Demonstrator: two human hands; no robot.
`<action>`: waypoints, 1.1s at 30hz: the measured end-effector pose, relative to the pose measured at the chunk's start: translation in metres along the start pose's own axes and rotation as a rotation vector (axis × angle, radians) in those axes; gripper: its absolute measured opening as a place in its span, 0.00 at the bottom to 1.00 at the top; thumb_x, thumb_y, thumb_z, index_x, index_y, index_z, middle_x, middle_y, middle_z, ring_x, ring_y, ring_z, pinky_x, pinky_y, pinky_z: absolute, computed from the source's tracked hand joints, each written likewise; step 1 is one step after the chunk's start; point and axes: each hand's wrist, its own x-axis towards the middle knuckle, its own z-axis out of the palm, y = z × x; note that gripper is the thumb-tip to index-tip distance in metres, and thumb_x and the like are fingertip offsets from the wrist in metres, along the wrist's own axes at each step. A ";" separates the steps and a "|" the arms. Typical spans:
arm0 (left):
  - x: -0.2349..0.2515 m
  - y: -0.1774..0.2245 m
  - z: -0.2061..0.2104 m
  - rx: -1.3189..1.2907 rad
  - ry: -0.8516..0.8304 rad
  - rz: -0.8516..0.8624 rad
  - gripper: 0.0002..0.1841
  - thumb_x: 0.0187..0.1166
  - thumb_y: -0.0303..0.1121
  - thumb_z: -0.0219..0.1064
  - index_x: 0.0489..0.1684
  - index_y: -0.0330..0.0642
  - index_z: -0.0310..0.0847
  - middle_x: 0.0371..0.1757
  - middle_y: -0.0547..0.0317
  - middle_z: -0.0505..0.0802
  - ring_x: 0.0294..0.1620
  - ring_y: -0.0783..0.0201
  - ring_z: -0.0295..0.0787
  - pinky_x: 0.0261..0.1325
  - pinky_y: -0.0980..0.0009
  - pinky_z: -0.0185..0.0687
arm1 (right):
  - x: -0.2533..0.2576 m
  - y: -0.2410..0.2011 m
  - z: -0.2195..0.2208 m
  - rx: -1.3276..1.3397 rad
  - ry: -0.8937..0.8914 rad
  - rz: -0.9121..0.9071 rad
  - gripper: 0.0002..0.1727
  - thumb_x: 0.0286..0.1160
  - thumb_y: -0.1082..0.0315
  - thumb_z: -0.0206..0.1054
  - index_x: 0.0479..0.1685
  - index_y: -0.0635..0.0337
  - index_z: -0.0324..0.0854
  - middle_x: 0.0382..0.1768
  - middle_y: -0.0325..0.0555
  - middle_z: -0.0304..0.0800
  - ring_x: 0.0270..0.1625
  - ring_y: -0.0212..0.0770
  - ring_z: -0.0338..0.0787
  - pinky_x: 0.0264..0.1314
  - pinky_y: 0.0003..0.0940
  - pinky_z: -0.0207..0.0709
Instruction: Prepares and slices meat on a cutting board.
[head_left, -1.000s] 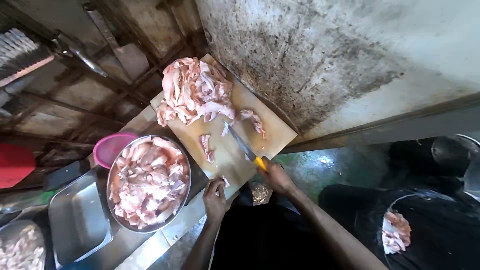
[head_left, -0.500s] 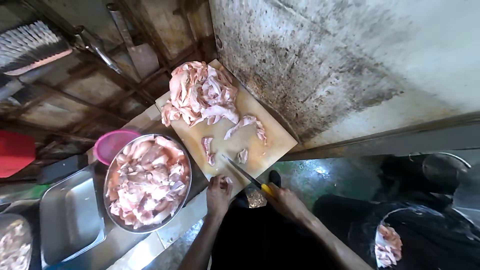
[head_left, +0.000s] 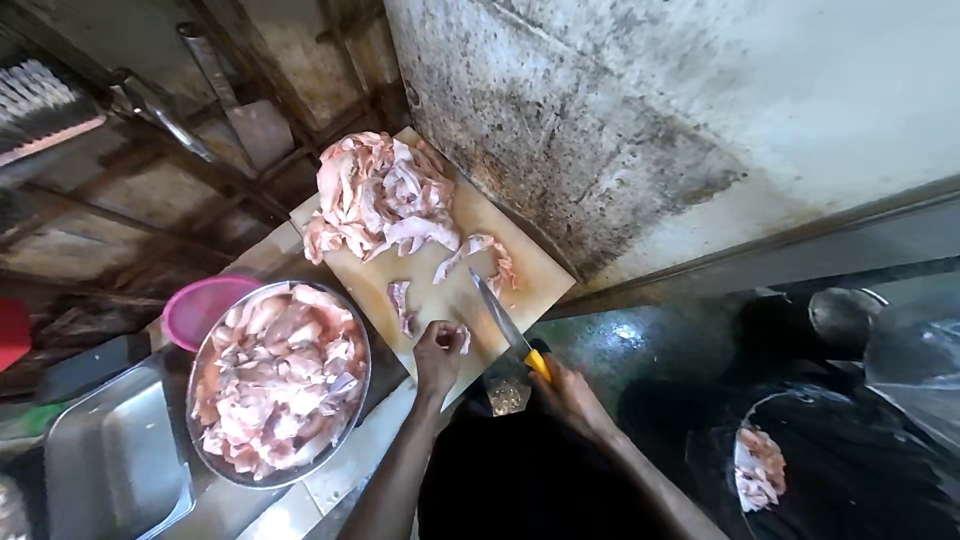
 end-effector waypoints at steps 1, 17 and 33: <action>0.002 -0.001 0.003 0.018 0.001 -0.020 0.12 0.77 0.35 0.76 0.52 0.39 0.86 0.42 0.55 0.94 0.39 0.63 0.95 0.49 0.60 0.95 | -0.003 0.001 0.007 0.030 -0.010 0.002 0.25 0.87 0.48 0.58 0.69 0.58 0.79 0.39 0.51 0.91 0.41 0.50 0.93 0.50 0.53 0.87; -0.003 -0.038 0.017 0.330 0.124 0.255 0.08 0.77 0.31 0.73 0.47 0.38 0.91 0.52 0.47 0.89 0.43 0.60 0.91 0.51 0.63 0.93 | -0.005 -0.022 0.050 0.154 -0.169 0.051 0.24 0.88 0.46 0.53 0.65 0.55 0.77 0.37 0.48 0.88 0.40 0.47 0.91 0.48 0.50 0.86; -0.003 -0.031 0.026 0.418 0.103 0.283 0.04 0.77 0.28 0.72 0.39 0.37 0.90 0.40 0.51 0.90 0.35 0.60 0.90 0.45 0.61 0.92 | -0.014 -0.031 0.045 0.083 -0.249 0.128 0.25 0.90 0.47 0.51 0.66 0.58 0.76 0.41 0.52 0.89 0.44 0.50 0.92 0.52 0.52 0.86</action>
